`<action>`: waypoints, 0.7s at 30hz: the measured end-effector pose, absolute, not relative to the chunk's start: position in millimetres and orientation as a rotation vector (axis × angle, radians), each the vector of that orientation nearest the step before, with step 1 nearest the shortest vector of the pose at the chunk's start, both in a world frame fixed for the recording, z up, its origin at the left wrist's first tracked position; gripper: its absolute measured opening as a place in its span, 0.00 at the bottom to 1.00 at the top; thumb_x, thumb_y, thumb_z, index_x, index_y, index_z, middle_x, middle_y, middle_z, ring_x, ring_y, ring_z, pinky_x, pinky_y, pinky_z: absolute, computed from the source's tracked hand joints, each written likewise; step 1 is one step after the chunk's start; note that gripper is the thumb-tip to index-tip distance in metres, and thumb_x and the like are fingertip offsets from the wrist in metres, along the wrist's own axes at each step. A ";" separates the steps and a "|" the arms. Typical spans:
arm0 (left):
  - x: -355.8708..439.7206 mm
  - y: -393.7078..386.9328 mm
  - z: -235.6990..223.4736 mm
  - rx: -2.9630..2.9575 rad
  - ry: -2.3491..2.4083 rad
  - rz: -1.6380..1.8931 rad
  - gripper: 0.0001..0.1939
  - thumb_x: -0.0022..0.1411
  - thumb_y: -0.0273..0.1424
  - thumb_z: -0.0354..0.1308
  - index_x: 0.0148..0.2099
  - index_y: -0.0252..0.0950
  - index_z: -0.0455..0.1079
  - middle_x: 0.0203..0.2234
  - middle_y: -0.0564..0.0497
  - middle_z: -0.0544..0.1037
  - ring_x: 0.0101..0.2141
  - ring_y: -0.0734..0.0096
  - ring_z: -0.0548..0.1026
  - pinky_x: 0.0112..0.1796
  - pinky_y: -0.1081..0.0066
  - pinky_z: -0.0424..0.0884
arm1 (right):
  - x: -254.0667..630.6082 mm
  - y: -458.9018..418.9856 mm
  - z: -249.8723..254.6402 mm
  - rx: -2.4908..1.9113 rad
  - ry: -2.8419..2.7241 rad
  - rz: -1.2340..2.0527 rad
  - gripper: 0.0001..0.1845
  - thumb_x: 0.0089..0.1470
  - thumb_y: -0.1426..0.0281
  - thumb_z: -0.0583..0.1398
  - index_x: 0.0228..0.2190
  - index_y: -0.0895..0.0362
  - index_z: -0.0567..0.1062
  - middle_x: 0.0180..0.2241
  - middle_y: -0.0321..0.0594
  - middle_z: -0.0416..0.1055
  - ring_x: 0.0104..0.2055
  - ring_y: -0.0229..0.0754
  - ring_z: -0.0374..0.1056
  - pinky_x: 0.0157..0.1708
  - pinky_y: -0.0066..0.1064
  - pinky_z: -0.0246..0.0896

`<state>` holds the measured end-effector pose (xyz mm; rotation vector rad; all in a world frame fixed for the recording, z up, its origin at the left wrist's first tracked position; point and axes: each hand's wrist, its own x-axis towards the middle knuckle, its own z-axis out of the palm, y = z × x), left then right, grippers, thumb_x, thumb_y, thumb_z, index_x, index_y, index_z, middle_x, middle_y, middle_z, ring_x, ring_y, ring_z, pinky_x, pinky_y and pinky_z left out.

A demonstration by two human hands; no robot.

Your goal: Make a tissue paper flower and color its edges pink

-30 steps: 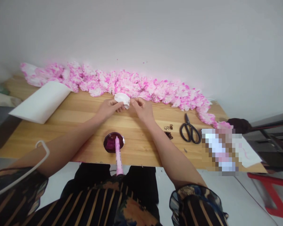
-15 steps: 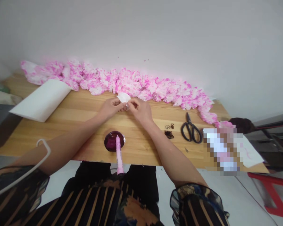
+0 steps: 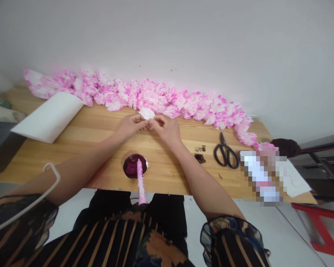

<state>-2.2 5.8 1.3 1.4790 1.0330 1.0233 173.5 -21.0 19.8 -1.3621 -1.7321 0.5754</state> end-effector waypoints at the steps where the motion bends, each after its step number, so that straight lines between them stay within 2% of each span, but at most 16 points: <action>1: -1.8 5.4 1.6 1.478 1.036 1.026 0.07 0.57 0.31 0.62 0.29 0.33 0.71 0.25 0.51 0.80 0.26 0.77 0.74 0.31 0.76 0.68 | 172.9 -21.3 19.2 -1.369 -1.743 0.546 0.12 0.55 0.62 0.62 0.30 0.56 0.80 0.27 0.37 0.76 0.29 0.39 0.65 0.32 0.32 0.55; 5: -0.6 5.8 1.5 1.445 1.022 1.045 0.06 0.58 0.28 0.60 0.28 0.34 0.70 0.25 0.51 0.80 0.25 0.79 0.73 0.31 0.76 0.68 | 173.2 -19.1 15.3 -1.368 -1.723 0.527 0.09 0.55 0.65 0.61 0.31 0.56 0.80 0.29 0.37 0.78 0.30 0.40 0.67 0.33 0.33 0.58; 10: -2.1 7.9 1.1 1.400 0.995 1.031 0.07 0.59 0.28 0.60 0.29 0.34 0.68 0.25 0.51 0.80 0.24 0.79 0.73 0.31 0.76 0.69 | 175.2 -17.4 15.9 -1.361 -1.723 0.562 0.10 0.56 0.64 0.60 0.30 0.56 0.78 0.29 0.38 0.77 0.30 0.40 0.68 0.34 0.33 0.58; 16: -3.3 8.1 2.4 1.371 0.977 1.029 0.06 0.60 0.26 0.60 0.29 0.34 0.69 0.26 0.51 0.80 0.24 0.79 0.73 0.31 0.76 0.69 | 175.7 -16.8 17.0 -1.336 -1.675 0.648 0.11 0.55 0.62 0.60 0.28 0.56 0.76 0.25 0.35 0.74 0.27 0.38 0.63 0.32 0.32 0.58; 21: -2.2 6.9 4.0 1.352 0.974 1.028 0.05 0.59 0.25 0.60 0.30 0.33 0.69 0.25 0.51 0.80 0.23 0.79 0.73 0.30 0.77 0.68 | 174.5 -19.2 18.9 -1.364 -1.707 0.619 0.14 0.57 0.60 0.60 0.29 0.56 0.78 0.26 0.36 0.74 0.28 0.38 0.64 0.32 0.33 0.57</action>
